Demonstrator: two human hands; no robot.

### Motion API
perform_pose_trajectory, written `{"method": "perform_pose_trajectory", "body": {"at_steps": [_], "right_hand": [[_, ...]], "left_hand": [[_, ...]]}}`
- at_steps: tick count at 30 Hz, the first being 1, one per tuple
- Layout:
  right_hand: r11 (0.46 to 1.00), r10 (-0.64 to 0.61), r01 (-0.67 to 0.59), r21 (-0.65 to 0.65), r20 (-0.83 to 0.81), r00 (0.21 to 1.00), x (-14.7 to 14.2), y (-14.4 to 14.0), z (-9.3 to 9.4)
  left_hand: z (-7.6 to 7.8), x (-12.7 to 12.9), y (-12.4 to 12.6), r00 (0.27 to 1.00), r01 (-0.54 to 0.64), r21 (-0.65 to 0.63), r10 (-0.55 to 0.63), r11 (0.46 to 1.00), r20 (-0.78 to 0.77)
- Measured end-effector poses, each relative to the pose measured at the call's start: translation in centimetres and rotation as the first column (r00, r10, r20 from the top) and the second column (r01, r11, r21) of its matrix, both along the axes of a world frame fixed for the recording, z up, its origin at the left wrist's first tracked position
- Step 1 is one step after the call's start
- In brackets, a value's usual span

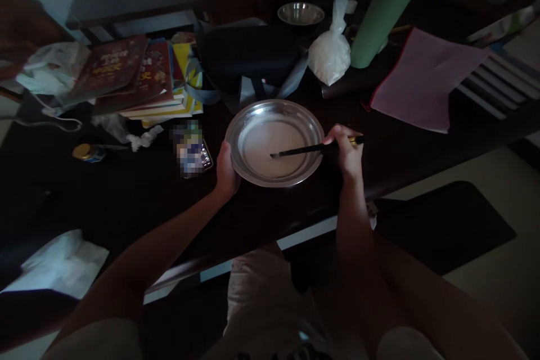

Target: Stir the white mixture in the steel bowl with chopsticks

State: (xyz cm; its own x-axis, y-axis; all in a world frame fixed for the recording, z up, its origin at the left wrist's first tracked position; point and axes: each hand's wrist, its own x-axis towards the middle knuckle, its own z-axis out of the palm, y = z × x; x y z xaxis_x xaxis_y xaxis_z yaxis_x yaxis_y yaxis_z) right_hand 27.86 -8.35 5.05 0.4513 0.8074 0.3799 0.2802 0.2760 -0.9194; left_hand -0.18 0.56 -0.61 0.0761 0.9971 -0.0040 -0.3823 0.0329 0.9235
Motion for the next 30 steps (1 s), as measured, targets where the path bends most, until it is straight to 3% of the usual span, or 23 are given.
{"method": "perform_pose_trajectory", "body": {"at_steps": [3, 7, 11, 15, 20, 24, 30], "right_hand": [[0.998, 0.059, -0.059, -0.015, 0.008, 0.998, -0.08, 0.03, 0.07], [1.0, -0.013, 0.013, 0.023, 0.005, 1.0, -0.09, 0.0, 0.18], [0.999, 0.047, -0.047, -0.027, 0.01, 0.999, -0.16, -0.04, 0.21], [1.0, -0.018, 0.018, 0.012, 0.013, 1.0, -0.19, 0.04, 0.18], [0.999, 0.047, -0.047, 0.001, -0.019, 0.999, -0.15, 0.07, 0.19], [1.0, -0.017, 0.017, 0.012, -0.01, 1.0, -0.08, 0.05, 0.2], [1.0, 0.031, -0.031, 0.004, 0.013, 0.999, -0.15, 0.05, 0.25]], "left_hand": [[0.02, 0.05, -0.08, 1.0, -0.01, 0.017, 0.01, 1.0, -0.004], [0.02, 0.14, -0.19, 1.0, -0.015, 0.021, 0.015, 1.0, -0.003], [0.01, 0.09, -0.16, 1.0, -0.023, 0.02, 0.023, 1.0, -0.015], [-0.05, 0.11, -0.06, 1.0, -0.019, 0.021, 0.019, 1.0, -0.002], [-0.07, 0.13, 0.02, 1.0, -0.015, 0.007, 0.015, 1.0, 0.008], [-0.03, 0.09, 0.03, 1.0, -0.02, 0.001, 0.02, 1.0, -0.006], [-0.04, 0.06, 0.01, 1.0, -0.017, 0.018, 0.017, 1.0, 0.008]]}}
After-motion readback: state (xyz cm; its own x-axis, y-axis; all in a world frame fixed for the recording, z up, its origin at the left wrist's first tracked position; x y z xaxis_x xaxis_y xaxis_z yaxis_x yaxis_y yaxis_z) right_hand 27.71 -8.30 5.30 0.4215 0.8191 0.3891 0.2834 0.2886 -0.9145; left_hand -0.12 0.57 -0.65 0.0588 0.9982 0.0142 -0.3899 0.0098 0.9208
